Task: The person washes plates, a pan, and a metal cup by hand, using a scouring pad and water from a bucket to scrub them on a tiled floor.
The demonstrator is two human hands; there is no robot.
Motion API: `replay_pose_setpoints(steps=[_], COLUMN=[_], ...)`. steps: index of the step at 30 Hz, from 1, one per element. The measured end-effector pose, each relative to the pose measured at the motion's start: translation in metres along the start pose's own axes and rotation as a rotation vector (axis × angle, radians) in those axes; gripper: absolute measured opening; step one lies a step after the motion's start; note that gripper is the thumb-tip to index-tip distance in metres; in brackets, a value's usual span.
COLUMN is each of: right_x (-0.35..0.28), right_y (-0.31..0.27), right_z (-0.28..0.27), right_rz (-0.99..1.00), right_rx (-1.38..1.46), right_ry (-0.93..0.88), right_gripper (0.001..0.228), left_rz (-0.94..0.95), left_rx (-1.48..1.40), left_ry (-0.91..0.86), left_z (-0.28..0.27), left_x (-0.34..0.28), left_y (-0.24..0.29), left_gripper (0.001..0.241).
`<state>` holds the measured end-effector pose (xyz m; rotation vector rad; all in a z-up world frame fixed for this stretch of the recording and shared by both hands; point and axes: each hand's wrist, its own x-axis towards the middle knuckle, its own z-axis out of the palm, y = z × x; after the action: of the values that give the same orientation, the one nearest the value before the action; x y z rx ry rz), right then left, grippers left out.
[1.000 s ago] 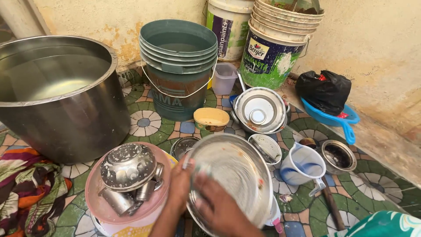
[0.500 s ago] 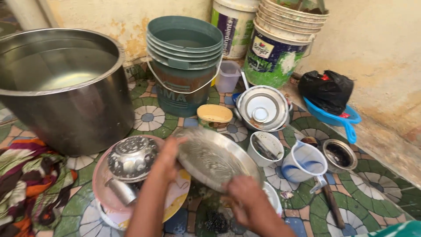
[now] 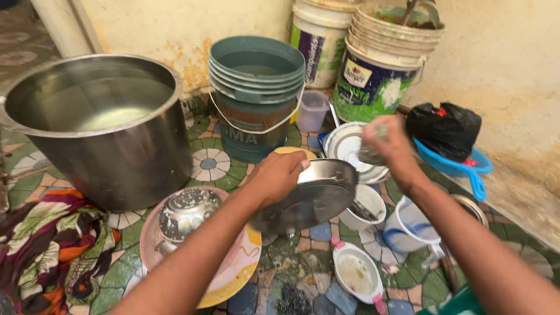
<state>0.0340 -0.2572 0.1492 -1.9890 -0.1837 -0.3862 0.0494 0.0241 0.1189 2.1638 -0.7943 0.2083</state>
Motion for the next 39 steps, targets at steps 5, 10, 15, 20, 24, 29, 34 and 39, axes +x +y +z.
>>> replay_pose_setpoints(steps=[5,10,15,20,24,29,34,39], right_x=[0.009,0.009,0.052,0.055,0.039,0.051,0.062,0.027], right_y=[-0.014,-0.022,0.024,0.059,0.05,0.093,0.096,0.055], right_z=[0.061,0.09,0.029,0.026,0.078,0.026,0.059,0.096], right_rz=[0.021,-0.526,0.035,-0.44,-0.255,0.222,-0.589,-0.051], right_rx=[0.111,-0.542,-0.104,-0.424,-0.172,0.298,-0.094,-0.13], right_ry=[0.164,0.355,0.245,0.053,0.022,0.215,-0.087,0.128], right_gripper=[0.033,0.023,0.035,0.029,0.032,0.031,0.035,0.05], left_rz=[-0.08,-0.112,-0.089,0.094,0.032,0.002,-0.065,-0.098], left_rx=[-0.049,-0.25,-0.385,-0.278,-0.144,-0.576,-0.363,-0.212], left_ry=[0.036,0.102,0.19,0.082,0.151,0.156,0.097,0.314], left_z=[-0.011,-0.015,-0.02,-0.012,0.02,-0.008,0.0,0.043], left_x=[0.02,0.024,0.016,0.016,0.01,0.006,0.013,0.01], left_y=[0.003,0.013,0.03,0.003,0.001,-0.011,-0.03,-0.023], left_gripper=[0.03,0.037,0.038,0.034,0.032,0.033,0.035,0.038])
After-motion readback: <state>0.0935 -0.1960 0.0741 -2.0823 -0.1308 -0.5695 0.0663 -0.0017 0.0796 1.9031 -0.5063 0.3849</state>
